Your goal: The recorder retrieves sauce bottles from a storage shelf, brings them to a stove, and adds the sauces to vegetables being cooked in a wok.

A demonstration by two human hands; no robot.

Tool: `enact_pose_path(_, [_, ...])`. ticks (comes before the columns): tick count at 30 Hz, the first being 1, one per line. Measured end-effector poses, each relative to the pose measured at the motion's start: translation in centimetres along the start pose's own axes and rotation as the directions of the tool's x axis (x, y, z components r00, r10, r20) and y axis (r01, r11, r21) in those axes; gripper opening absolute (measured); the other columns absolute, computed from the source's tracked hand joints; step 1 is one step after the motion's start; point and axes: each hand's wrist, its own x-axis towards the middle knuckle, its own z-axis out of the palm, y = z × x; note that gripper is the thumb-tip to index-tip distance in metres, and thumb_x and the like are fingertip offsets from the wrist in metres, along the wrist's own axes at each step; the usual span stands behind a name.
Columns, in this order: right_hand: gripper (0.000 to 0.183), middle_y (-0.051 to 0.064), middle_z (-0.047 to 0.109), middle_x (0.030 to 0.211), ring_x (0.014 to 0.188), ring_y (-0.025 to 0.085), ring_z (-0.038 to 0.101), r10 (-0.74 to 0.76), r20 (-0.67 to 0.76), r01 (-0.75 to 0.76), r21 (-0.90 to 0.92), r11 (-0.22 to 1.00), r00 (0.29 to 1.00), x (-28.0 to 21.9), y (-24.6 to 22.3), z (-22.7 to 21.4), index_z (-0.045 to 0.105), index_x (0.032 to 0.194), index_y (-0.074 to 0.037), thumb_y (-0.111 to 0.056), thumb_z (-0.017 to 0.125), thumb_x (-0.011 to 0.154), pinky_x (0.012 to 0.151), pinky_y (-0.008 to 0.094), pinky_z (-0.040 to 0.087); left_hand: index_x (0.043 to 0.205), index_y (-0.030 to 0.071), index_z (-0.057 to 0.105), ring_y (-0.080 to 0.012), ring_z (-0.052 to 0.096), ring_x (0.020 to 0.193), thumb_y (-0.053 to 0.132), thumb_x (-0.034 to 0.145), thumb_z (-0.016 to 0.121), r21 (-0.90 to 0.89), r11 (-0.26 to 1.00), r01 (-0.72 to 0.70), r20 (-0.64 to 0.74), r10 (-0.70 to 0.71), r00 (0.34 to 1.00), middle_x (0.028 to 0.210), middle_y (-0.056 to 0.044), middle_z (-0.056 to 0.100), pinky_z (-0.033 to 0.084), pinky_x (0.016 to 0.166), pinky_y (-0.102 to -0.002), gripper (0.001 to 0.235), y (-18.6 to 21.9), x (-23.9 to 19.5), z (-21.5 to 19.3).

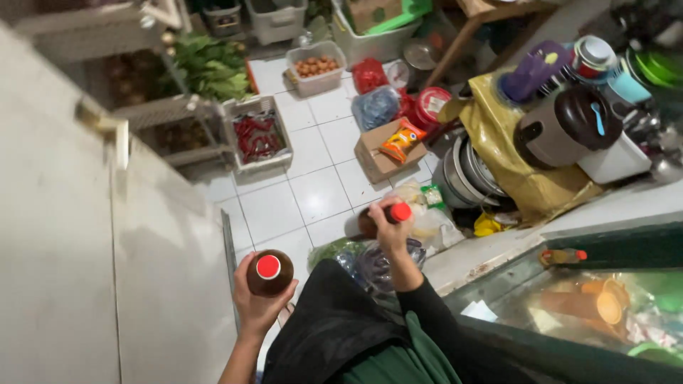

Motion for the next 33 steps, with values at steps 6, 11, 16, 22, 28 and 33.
enact_pose_path(6, [0.011,0.005,0.064,0.072,0.063,0.015,0.060,0.179,-0.166,-0.193,-0.073,0.979,0.970,5.7,6.4,-0.4,0.062,0.081,-0.004,-0.001,0.072,0.086,0.065,0.026,0.051,0.143,0.001,0.043,-0.0316,0.064,0.116,0.019,0.063,0.093,-0.106,0.994,-0.011,0.010,0.012,1.000,0.133,-0.019,0.059,0.053,0.102,-0.041,0.095,-2.3,13.9,4.1])
enact_pose_path(11, [0.011,0.004,0.065,0.068,0.059,0.013,0.060,0.187,-0.182,-0.203,-0.077,0.976,0.965,15.9,12.5,2.9,0.063,0.081,-0.004,-0.003,0.072,0.087,0.061,0.023,0.051,0.145,0.004,0.043,-0.0316,0.061,0.119,0.018,0.061,0.093,-0.146,0.986,0.076,0.020,-0.074,0.997,0.138,-0.018,0.056,0.051,0.104,-0.041,0.098,-4.7,25.2,10.2])
enact_pose_path(16, [0.009,0.003,0.068,0.078,0.068,0.014,0.062,0.115,0.016,-0.113,-0.103,0.988,0.993,30.5,15.5,7.9,0.066,0.083,-0.006,-0.004,0.075,0.084,0.070,0.026,0.055,0.142,0.006,0.043,-0.0305,0.065,0.115,0.013,0.064,0.091,-0.208,0.972,0.108,0.021,-0.106,0.994,0.135,-0.017,0.059,0.053,0.099,-0.040,0.092,-5.2,37.6,17.4])
enact_pose_path(22, [0.013,0.001,0.068,0.080,0.069,0.013,0.060,0.162,0.099,-0.148,-0.132,0.980,0.982,44.3,21.0,14.0,0.065,0.083,-0.007,-0.006,0.078,0.085,0.067,0.024,0.050,0.140,-0.001,0.047,-0.0301,0.065,0.113,0.013,0.061,0.091,-0.189,0.980,0.063,-0.065,-0.077,0.995,0.132,-0.019,0.061,0.052,0.099,-0.037,0.092,-6.4,49.8,25.3])
enact_pose_path(28, [0.017,0.003,0.072,0.086,0.079,0.014,0.068,0.139,0.231,-0.134,-0.039,0.990,0.963,57.0,30.3,17.1,0.064,0.087,-0.007,0.001,0.078,0.083,0.075,0.026,0.056,0.142,-0.002,0.044,-0.0304,0.063,0.116,0.011,0.063,0.091,-0.193,0.981,0.024,-0.046,-0.033,0.998,0.135,-0.020,0.059,0.051,0.102,-0.038,0.092,-9.2,64.4,33.7])
enact_pose_path(33, [0.018,0.000,0.062,0.073,0.065,0.011,0.054,0.275,0.217,-0.248,-0.144,0.958,0.937,66.6,42.1,18.7,0.061,0.078,-0.007,-0.005,0.079,0.081,0.066,0.024,0.050,0.140,0.001,0.045,-0.0278,0.062,0.118,0.013,0.062,0.092,-0.242,0.970,0.015,0.031,-0.008,0.999,0.137,-0.017,0.057,0.049,0.103,-0.037,0.092,-10.8,78.7,41.3])
